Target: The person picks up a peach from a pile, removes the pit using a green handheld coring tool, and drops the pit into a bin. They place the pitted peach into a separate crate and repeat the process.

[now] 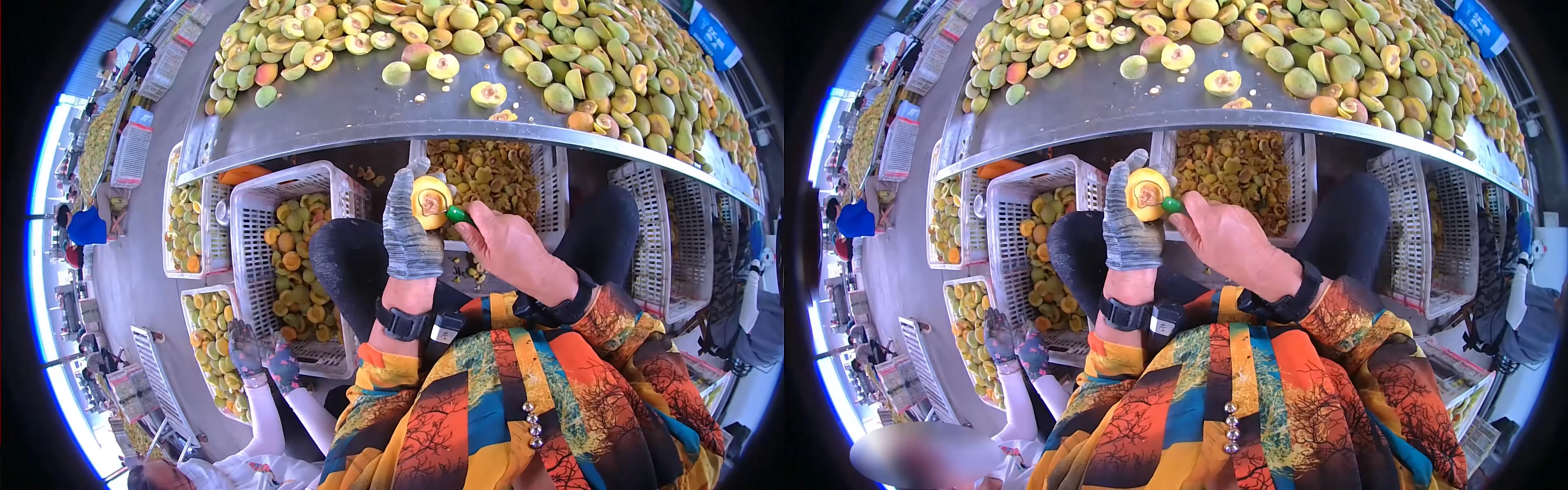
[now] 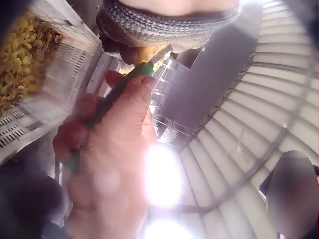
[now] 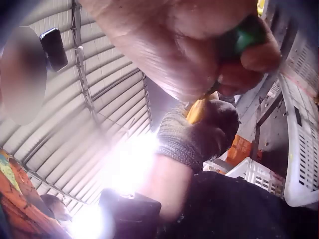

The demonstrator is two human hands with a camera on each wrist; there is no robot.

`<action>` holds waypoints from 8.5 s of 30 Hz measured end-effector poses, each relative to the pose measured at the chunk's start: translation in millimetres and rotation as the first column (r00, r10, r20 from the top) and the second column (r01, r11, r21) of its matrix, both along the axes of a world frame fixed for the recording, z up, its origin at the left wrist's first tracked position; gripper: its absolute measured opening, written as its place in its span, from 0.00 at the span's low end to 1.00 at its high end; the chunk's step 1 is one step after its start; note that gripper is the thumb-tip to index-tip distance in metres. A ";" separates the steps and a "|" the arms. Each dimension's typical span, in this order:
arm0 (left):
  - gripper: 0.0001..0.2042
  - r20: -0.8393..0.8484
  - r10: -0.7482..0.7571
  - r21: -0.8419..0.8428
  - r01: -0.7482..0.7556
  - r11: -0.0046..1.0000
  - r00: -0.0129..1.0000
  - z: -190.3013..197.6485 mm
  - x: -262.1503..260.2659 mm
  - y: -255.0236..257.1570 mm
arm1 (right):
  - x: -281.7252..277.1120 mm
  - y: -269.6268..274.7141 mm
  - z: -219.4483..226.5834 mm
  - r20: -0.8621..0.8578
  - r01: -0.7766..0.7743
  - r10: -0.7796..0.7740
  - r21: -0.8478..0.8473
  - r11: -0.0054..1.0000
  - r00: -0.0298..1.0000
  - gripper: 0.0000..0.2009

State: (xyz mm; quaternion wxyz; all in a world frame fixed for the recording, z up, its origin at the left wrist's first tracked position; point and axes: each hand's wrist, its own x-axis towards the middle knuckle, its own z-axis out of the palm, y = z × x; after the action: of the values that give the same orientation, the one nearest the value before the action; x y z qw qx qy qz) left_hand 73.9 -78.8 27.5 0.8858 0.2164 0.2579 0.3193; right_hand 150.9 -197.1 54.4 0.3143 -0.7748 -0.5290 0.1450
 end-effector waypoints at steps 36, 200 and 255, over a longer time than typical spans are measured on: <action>0.25 -0.265 -0.107 -0.094 0.085 0.992 0.958 -21.3 -6.3 18.3 | 18.3 2.6 -19.5 -0.202 0.068 -0.068 -0.005 0.998 0.977 0.16; 0.16 -0.119 -0.319 0.084 0.330 0.940 0.940 6.2 -9.1 30.2 | -13.5 20.9 -8.3 -0.489 -0.107 0.089 -0.010 0.994 0.868 0.17; 0.24 -0.280 -0.159 0.069 0.185 0.980 0.947 -4.8 -11.2 18.3 | 12.2 21.3 -21.8 -0.385 0.035 -0.046 -0.036 0.999 0.922 0.19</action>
State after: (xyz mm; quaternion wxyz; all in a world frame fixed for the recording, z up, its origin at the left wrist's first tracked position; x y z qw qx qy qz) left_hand 62.8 -60.4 22.7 0.8550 0.3218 0.3423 0.2196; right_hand 163.1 -175.8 32.6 0.4043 -0.7462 -0.4386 0.2955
